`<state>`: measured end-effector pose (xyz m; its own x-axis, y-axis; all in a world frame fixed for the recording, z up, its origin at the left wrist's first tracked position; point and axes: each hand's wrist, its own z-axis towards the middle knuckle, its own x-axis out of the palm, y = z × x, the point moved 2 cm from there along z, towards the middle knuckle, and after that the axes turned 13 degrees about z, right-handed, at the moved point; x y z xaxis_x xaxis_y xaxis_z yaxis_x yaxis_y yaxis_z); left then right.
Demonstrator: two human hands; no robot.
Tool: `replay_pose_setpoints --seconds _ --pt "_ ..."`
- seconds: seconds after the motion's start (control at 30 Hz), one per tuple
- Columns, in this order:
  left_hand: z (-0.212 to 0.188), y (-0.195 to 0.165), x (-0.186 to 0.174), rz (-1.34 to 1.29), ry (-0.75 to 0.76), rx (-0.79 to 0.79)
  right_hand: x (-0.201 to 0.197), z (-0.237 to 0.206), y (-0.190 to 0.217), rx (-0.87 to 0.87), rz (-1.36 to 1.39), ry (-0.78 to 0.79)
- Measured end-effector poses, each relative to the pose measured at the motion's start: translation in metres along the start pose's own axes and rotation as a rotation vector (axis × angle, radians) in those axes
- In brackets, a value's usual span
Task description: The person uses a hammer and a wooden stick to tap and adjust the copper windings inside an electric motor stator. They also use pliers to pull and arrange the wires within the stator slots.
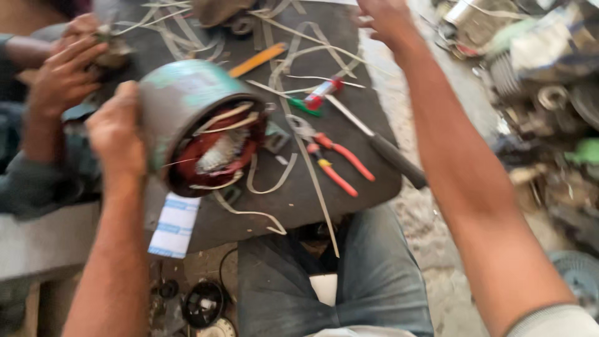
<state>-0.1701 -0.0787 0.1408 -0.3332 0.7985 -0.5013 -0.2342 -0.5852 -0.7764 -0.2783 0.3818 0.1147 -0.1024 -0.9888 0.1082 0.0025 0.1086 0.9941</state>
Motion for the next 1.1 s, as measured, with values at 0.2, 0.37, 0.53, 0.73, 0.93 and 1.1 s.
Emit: replay_pose_setpoints --seconds 0.2,0.37,0.53,0.73,0.93,1.1 --pt "0.000 -0.033 -0.005 0.122 -0.037 -0.086 -0.008 -0.199 -0.005 -0.439 -0.798 -0.013" --pt "0.000 -0.038 -0.005 0.186 -0.041 -0.189 0.017 -0.289 -0.042 -0.579 -0.763 -0.082" --pt "0.001 -0.043 -0.005 0.214 -0.085 -0.145 0.059 -0.289 -0.073 -0.626 -0.829 -0.038" --pt "0.000 -0.066 -0.015 0.299 -0.153 -0.216 0.067 -0.268 -0.108 -0.802 -0.907 -0.223" --pt "-0.038 -0.084 -0.014 0.394 -0.178 -0.366 0.067 -0.269 -0.105 -0.796 -0.923 -0.226" --pt "-0.045 -0.088 -0.014 0.382 -0.219 -0.359 0.083 -0.273 -0.079 -0.762 -0.850 -0.247"
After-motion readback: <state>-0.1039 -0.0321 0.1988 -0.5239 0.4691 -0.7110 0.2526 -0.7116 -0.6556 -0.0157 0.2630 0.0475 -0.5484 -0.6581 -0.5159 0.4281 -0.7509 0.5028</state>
